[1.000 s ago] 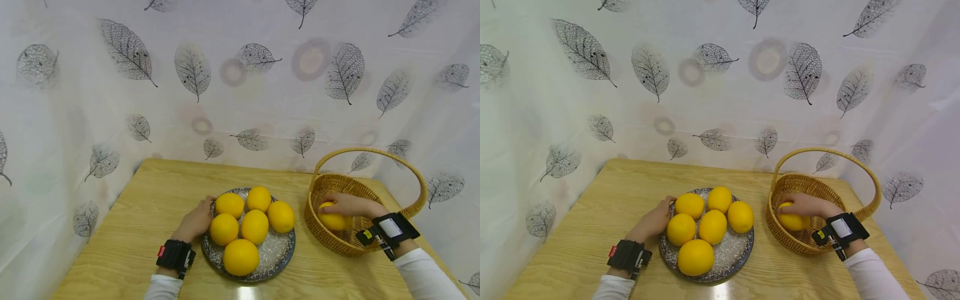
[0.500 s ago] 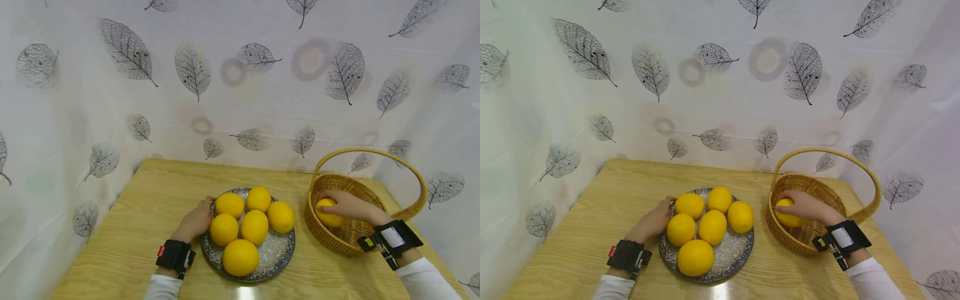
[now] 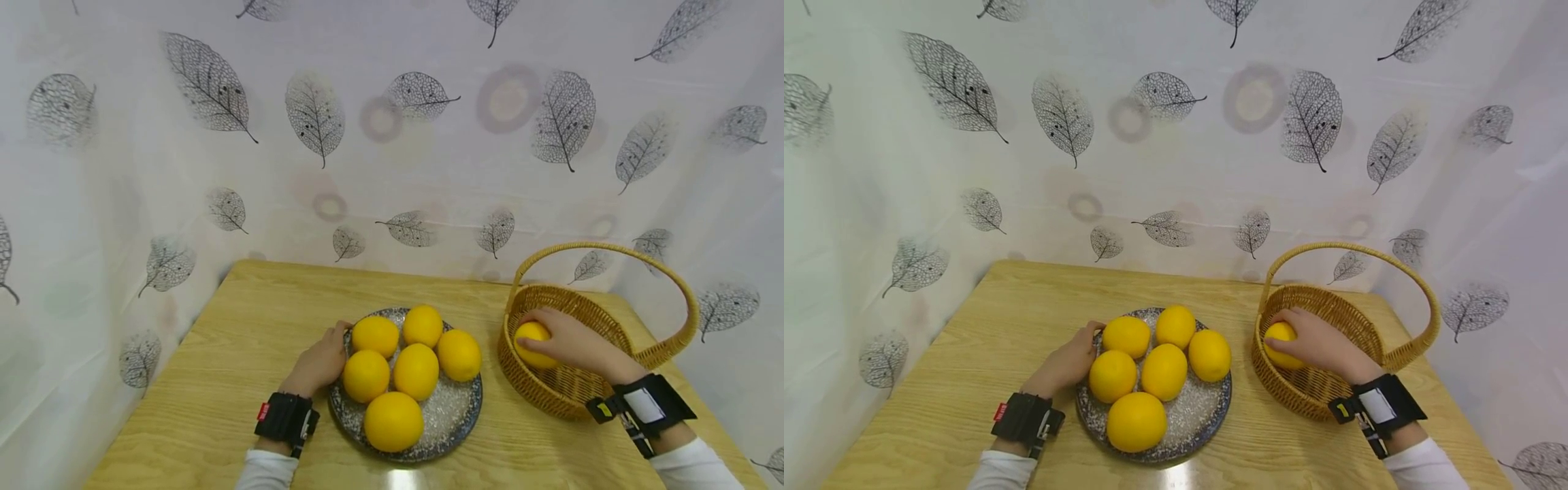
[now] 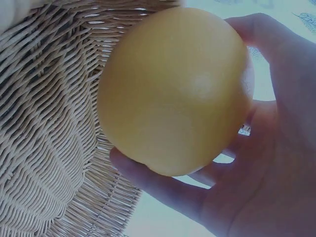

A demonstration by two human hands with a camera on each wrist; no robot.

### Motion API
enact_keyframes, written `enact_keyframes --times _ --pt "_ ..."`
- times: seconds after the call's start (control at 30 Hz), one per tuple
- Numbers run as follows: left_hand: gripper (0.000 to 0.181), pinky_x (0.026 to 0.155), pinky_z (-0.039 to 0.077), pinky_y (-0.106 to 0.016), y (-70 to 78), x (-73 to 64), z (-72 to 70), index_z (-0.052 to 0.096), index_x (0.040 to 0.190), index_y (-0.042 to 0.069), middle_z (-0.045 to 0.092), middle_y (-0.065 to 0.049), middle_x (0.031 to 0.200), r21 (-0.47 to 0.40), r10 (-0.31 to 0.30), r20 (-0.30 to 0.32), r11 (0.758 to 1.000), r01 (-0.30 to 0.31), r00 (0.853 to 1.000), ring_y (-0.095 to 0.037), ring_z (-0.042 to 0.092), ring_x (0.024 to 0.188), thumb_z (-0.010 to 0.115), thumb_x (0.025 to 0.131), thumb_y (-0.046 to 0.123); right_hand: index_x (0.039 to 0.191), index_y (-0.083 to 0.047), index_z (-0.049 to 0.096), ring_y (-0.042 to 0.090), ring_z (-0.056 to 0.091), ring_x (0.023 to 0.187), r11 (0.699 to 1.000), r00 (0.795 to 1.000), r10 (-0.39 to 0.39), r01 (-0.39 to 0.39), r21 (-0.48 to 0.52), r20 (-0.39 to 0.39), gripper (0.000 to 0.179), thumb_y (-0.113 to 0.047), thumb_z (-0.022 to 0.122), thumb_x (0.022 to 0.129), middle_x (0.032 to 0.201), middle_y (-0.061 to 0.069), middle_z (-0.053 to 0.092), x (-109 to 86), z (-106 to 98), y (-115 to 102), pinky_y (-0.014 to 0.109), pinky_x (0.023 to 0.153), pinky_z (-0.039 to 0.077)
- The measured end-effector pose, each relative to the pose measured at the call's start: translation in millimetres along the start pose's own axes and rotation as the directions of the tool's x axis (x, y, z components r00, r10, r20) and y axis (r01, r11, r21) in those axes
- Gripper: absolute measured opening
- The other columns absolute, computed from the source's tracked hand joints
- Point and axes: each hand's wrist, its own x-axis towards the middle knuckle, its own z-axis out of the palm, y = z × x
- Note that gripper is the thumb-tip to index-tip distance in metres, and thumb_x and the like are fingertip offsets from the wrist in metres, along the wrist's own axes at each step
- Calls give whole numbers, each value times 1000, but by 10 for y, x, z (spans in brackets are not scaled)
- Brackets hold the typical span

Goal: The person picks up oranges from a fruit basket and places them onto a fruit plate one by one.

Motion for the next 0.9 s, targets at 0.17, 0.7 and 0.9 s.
enact_keyframes --times 0.17,0.7,0.9 --pt "40 74 55 -49 12 4 -21 41 139 6 58 -25 127 4 -5 2 1000 5 1000 -29 63 92 41 99 7 116 -9 64 21 58 88 1000 1000 5 -5 3 -20 47 -47 63 88 114 16 64 -28 -23 -34 38 71 49" --pt "40 78 54 -50 -19 15 34 41 139 8 57 -24 128 -6 -26 7 1000 26 1000 -29 62 95 39 99 8 117 -13 64 21 57 88 1000 998 4 -5 -5 -70 51 -53 63 85 111 11 63 -168 -26 -128 34 65 49" --pt "41 74 54 -49 -6 21 13 41 140 8 58 -23 126 3 -10 3 1000 10 1000 -28 62 92 40 99 7 116 -14 64 20 56 87 1000 995 -6 3 -25 -100 50 -52 65 85 108 8 62 -239 -47 -226 33 63 49"
